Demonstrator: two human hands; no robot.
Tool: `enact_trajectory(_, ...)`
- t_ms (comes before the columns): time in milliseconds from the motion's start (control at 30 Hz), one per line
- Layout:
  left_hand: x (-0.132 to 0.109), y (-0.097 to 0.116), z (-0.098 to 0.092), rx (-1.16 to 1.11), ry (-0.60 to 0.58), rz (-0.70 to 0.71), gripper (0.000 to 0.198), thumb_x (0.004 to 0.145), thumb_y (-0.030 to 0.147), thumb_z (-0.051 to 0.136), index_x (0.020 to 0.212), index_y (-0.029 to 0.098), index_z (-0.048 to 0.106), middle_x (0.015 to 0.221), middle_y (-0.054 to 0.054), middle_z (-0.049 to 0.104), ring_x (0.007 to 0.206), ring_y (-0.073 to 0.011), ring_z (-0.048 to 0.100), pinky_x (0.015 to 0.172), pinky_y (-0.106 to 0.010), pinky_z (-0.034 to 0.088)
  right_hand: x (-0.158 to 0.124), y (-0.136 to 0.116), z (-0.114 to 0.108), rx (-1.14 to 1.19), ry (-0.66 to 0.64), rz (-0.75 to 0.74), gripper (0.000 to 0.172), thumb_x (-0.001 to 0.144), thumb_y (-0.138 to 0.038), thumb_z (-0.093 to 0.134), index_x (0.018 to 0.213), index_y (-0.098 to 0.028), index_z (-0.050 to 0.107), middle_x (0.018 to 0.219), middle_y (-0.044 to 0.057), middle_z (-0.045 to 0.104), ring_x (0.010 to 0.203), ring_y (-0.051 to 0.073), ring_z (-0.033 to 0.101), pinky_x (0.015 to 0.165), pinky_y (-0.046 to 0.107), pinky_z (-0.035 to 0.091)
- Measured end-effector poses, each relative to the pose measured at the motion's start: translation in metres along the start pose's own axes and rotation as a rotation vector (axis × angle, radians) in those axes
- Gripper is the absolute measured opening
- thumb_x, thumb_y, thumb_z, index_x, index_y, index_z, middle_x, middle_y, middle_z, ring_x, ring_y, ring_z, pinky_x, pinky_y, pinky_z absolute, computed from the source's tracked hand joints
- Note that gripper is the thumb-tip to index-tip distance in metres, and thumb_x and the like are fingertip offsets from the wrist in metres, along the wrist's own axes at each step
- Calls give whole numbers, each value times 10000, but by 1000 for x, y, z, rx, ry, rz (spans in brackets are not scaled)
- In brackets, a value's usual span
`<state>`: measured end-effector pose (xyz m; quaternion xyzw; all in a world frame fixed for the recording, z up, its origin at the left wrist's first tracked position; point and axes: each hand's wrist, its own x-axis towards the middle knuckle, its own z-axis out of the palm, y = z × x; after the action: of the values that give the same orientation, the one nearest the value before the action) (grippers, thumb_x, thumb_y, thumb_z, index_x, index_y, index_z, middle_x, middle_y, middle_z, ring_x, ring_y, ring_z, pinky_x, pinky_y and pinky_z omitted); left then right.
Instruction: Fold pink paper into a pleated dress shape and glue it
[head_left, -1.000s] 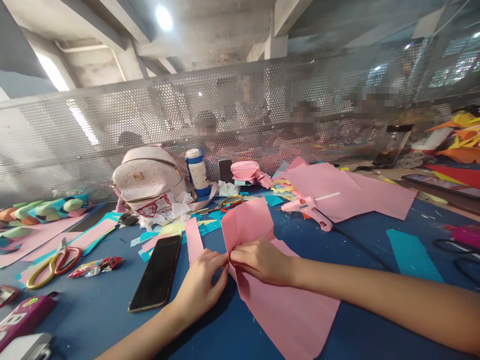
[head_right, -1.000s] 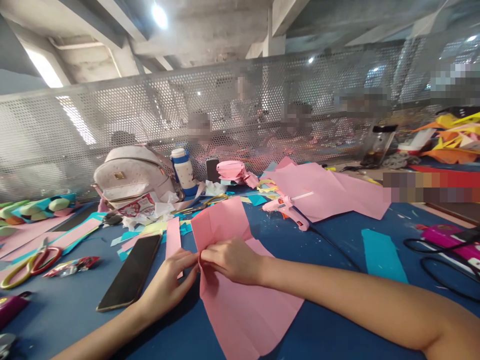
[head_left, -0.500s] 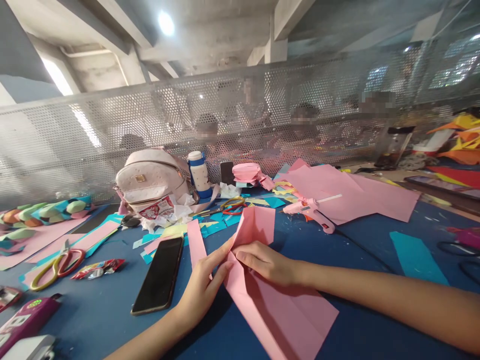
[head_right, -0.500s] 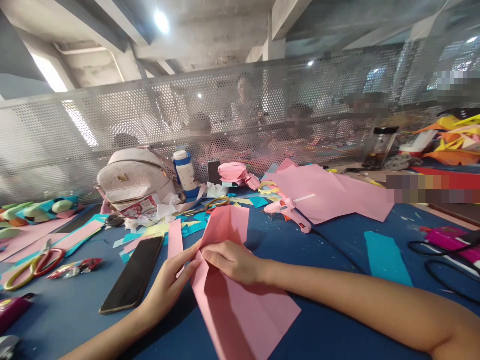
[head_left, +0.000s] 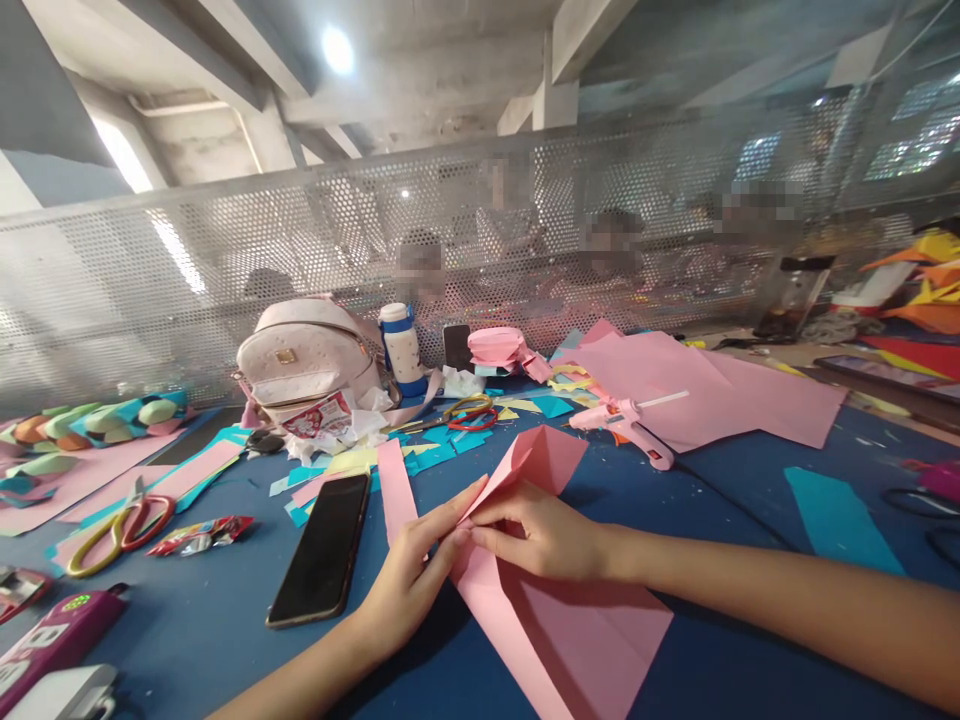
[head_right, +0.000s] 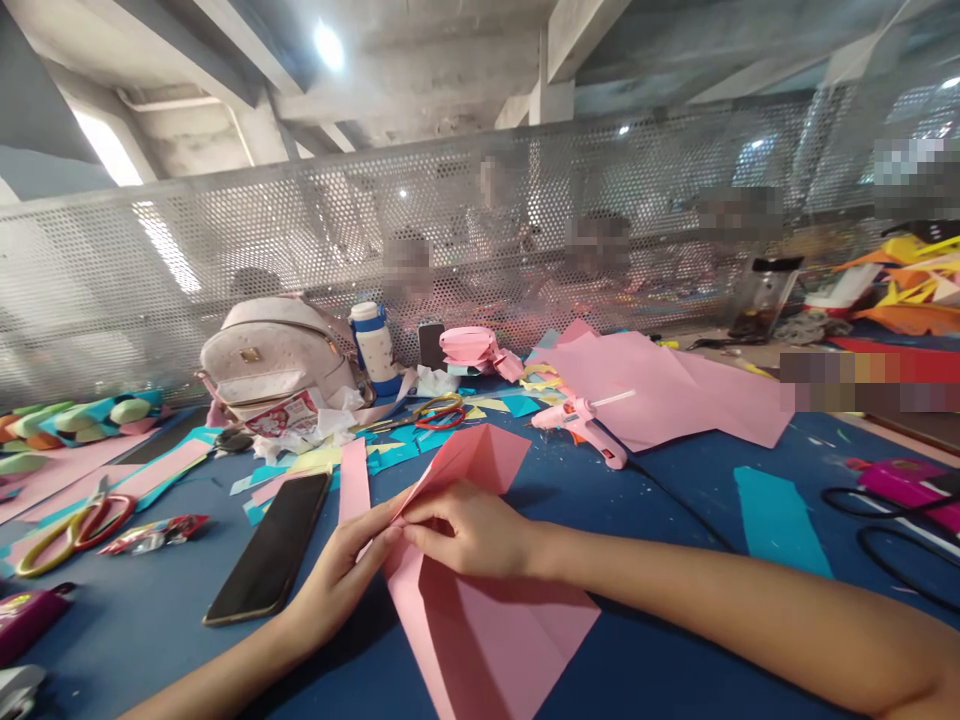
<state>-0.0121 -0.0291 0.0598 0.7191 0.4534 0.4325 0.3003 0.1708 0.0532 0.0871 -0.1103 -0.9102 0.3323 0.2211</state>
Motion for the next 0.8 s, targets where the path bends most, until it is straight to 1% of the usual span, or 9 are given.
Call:
enact_trajectory(67,0,-1,0,25,1,3,418,994,320,430,1408,297,480,1390,-16,559,1287,-261,511,1092,-370,380,0,0,0,31,65,30,275,947,-281,497,822,-155,706,764,21,690,647,121,558,613,238,427)
enact_trajectory(167,0,-2,0,59,9,-2,386,994,326,431,1361,283,543,1322,-23,619,1200,-258,581,1014,-333,442,1,-1,-1,69,145,116,203,894,-316,599,925,-191,755,841,27,739,661,133,586,598,241,429)
enact_trajectory(233,0,-2,0,66,2,-10,370,995,330,429,1331,273,572,1293,-26,639,1156,-251,605,966,-310,461,1,-1,-2,91,165,153,176,859,-310,647,930,-204,767,844,26,748,673,138,605,605,241,433)
enact_trajectory(333,1,0,0,49,-30,-23,389,997,333,427,1366,258,526,1315,-33,621,1150,-238,598,954,-296,452,2,-4,-6,107,198,177,150,840,-307,672,882,-202,771,836,20,751,694,139,629,610,232,433)
enact_trajectory(433,1,1,1,51,-47,-33,400,998,341,423,1376,238,503,1302,-43,624,1110,-222,602,928,-285,450,3,-7,-11,56,202,191,140,826,-317,690,833,-202,770,789,4,747,660,128,617,563,219,397)
enact_trajectory(567,1,1,1,75,-59,-39,358,1001,347,413,1287,207,575,1184,-41,675,922,-178,620,847,-258,457,4,-12,-14,-11,178,200,130,820,-319,694,821,-212,768,771,-14,746,629,112,604,544,210,369)
enact_trajectory(633,2,1,1,81,-64,-39,340,1004,345,406,1238,198,605,1129,-36,690,873,-165,613,812,-244,453,3,-13,-15,-40,163,195,110,820,-294,689,834,-220,769,777,-21,749,624,106,607,551,206,368)
enact_trajectory(733,2,2,1,80,-66,-34,319,1007,337,401,1176,187,626,1081,-34,695,895,-164,617,791,-230,444,2,-14,-14,-89,161,174,96,815,-260,688,858,-238,771,794,-31,752,624,97,607,567,200,368)
enact_trajectory(800,2,2,1,75,-70,-35,303,1006,329,403,1159,183,620,1081,-36,687,939,-170,619,809,-232,440,2,-13,-14,-109,162,163,95,813,-263,693,867,-250,770,800,-39,751,616,89,594,568,199,363)
